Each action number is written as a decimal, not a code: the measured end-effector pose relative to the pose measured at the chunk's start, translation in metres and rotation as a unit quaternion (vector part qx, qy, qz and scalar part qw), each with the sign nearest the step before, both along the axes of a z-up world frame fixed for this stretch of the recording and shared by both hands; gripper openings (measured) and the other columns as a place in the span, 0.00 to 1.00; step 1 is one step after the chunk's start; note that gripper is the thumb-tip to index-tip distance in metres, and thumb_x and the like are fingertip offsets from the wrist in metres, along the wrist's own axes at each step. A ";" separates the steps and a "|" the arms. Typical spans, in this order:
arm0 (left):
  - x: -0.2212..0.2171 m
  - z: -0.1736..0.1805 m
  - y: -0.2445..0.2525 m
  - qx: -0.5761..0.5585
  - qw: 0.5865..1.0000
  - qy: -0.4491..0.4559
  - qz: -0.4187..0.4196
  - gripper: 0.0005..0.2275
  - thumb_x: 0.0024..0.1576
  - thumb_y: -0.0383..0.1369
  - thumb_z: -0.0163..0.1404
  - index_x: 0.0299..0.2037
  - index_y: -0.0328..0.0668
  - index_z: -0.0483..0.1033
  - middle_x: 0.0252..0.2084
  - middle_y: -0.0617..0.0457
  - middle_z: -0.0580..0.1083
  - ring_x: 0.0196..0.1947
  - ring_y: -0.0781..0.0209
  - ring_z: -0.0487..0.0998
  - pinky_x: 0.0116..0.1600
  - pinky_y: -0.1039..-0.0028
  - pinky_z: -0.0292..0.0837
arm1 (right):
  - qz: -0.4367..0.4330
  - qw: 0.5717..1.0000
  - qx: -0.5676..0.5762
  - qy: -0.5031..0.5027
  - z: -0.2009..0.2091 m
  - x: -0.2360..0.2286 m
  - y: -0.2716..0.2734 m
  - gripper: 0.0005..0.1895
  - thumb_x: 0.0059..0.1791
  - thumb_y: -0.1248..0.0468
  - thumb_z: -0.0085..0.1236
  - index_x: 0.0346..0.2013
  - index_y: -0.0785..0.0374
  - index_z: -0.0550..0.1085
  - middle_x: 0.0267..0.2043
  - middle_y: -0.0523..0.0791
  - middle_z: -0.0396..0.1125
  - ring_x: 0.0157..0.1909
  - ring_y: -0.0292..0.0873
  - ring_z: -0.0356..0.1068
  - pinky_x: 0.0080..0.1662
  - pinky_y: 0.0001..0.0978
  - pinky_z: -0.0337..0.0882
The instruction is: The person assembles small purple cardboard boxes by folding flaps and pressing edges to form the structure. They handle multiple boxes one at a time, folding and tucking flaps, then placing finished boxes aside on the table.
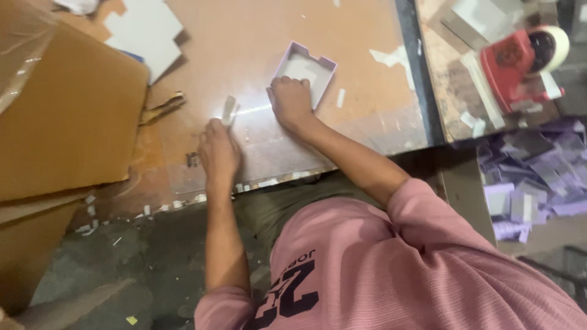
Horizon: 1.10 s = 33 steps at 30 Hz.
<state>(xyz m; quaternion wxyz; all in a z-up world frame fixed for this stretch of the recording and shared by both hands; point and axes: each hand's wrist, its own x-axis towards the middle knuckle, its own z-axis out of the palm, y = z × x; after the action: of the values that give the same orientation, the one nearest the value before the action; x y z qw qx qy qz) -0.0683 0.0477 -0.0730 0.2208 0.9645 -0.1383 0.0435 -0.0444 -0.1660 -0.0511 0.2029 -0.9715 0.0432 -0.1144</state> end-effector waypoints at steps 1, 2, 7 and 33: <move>-0.004 0.006 0.002 -0.029 1.000 -0.009 -0.008 0.10 0.58 0.23 0.49 0.49 0.34 0.69 0.43 0.40 0.76 0.44 0.40 0.77 0.48 0.52 0.72 | 0.023 0.999 0.036 -0.029 -0.003 -0.006 -0.002 0.12 0.50 0.57 0.60 0.31 0.63 0.75 0.34 0.51 0.70 0.40 0.56 0.69 0.47 0.53 0.63; -0.008 0.013 0.003 -0.115 0.993 0.035 0.014 0.12 0.60 0.23 0.47 0.54 0.35 0.68 0.40 0.41 0.76 0.40 0.45 0.77 0.46 0.56 0.73 | 0.048 0.995 0.071 -0.059 -0.004 -0.013 -0.005 0.10 0.51 0.59 0.59 0.29 0.61 0.74 0.34 0.51 0.70 0.40 0.56 0.69 0.47 0.52 0.63; -0.028 0.059 0.006 -0.356 0.922 0.146 0.029 0.22 0.64 0.24 0.44 0.70 0.45 0.63 0.46 0.48 0.79 0.25 0.61 0.71 0.35 0.72 0.74 | 0.082 0.952 0.291 0.045 0.003 -0.096 -0.042 0.13 0.50 0.62 0.60 0.27 0.68 0.69 0.28 0.52 0.65 0.33 0.48 0.66 0.41 0.38 0.64; -0.023 0.096 -0.110 0.016 0.980 -0.002 -0.196 0.24 0.55 0.30 0.51 0.64 0.62 0.73 0.26 0.49 0.74 0.24 0.46 0.77 0.28 0.55 0.71 | 0.055 0.671 0.729 0.123 -0.057 -0.133 -0.084 0.22 0.58 0.62 0.50 0.64 0.71 0.67 0.54 0.44 0.71 0.53 0.37 0.67 0.58 0.31 0.67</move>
<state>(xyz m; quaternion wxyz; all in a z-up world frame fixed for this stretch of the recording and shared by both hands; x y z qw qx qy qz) -0.0916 -0.0621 0.0233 0.2094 0.9218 -0.3262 -0.0009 -0.1777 -0.2504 -0.1086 0.8454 -0.5206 0.0835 0.0852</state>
